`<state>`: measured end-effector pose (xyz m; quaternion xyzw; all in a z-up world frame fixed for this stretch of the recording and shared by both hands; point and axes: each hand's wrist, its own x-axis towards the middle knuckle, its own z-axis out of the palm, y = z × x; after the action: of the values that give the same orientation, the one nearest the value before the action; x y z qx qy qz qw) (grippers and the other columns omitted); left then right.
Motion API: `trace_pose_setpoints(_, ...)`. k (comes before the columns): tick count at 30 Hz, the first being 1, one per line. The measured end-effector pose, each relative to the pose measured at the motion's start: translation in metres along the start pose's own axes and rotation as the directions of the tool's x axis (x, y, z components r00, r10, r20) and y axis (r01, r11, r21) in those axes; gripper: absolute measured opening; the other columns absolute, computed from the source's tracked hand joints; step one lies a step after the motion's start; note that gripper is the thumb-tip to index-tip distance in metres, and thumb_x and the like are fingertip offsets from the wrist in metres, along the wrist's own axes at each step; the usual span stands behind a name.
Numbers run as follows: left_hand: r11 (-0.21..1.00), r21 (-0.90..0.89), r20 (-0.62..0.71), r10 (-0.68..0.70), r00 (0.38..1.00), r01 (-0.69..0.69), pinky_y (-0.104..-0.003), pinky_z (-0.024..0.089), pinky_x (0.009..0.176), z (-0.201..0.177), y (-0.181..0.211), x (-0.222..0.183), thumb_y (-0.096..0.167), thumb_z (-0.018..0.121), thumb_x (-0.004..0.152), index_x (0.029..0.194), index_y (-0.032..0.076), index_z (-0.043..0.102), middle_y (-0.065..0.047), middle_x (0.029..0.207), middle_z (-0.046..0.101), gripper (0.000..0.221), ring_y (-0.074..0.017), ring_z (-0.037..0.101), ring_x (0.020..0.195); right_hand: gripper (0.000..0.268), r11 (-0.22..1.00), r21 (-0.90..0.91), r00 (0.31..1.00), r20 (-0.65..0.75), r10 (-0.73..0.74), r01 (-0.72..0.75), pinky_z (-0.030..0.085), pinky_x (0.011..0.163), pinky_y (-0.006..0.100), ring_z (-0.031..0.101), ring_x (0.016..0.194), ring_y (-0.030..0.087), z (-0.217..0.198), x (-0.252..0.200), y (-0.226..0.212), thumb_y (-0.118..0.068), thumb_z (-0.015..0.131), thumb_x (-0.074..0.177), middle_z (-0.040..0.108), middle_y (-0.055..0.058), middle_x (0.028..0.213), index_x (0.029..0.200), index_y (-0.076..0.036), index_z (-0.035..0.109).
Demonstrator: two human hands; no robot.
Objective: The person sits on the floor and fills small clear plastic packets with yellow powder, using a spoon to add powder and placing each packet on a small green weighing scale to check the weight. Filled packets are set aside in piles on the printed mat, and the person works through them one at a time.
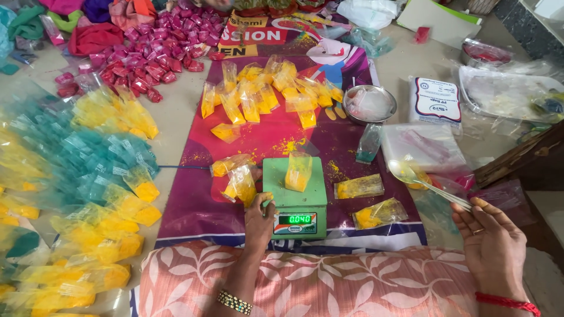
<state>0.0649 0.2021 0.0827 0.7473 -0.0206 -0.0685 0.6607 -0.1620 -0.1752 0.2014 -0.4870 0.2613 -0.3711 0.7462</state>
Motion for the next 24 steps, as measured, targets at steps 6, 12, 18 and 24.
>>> trace_pose_setpoints(6,0.95,0.254,-0.031,0.195,0.98,-0.181,-0.037,0.055,0.071,-0.001,0.012,-0.004,0.015,0.063,0.098,0.121,0.003,0.065,-0.017,0.096,0.074,0.026,-0.0257,0.073,0.076,0.017,0.999,-0.046,1.0,0.0,-0.001,0.001,0.06,0.096,0.038,0.073,0.102,0.03,0.007,-0.006,-0.004,0.004,0.052,0.109,0.068,0.018,0.112,0.123,0.007,0.061)
trace_pose_setpoints(12,0.762,0.373,-0.002,0.571,0.821,-0.529,-0.042,0.058,0.076,0.012,0.113,-0.008,0.018,0.059,0.102,0.127,0.001,0.06,-0.022,0.112,0.071,0.03,-0.0317,0.072,0.091,0.018,0.997,-0.077,1.0,0.019,0.004,-0.002,0.059,0.097,0.038,0.072,0.105,0.03,0.006,-0.004,-0.002,0.003,0.052,0.111,0.068,0.02,0.114,0.125,0.009,0.059)
trace_pose_setpoints(18,0.444,0.673,0.416,0.434,0.799,-0.592,-0.044,0.06,0.075,0.046,0.124,0.036,0.034,0.065,0.097,0.118,-0.001,0.062,-0.022,0.113,0.07,0.041,-0.0341,0.073,0.094,0.021,0.994,-0.113,1.0,0.017,0.003,-0.001,0.058,0.098,0.039,0.071,0.107,0.032,-0.007,0.0,0.005,0.0,0.053,0.11,0.068,0.021,0.115,0.128,0.008,0.059)
trace_pose_setpoints(24,0.41,0.747,0.363,0.407,0.838,-0.523,-0.055,0.054,0.076,0.012,0.098,0.05,0.019,0.06,0.095,0.1,0.009,0.071,-0.018,0.098,0.075,0.015,-0.0367,0.073,0.094,0.03,0.993,0.114,0.944,0.325,-0.058,0.022,0.058,0.106,0.043,0.07,0.115,0.034,-0.157,0.13,0.106,-0.024,0.042,0.124,0.069,0.019,0.117,0.125,0.002,0.057)
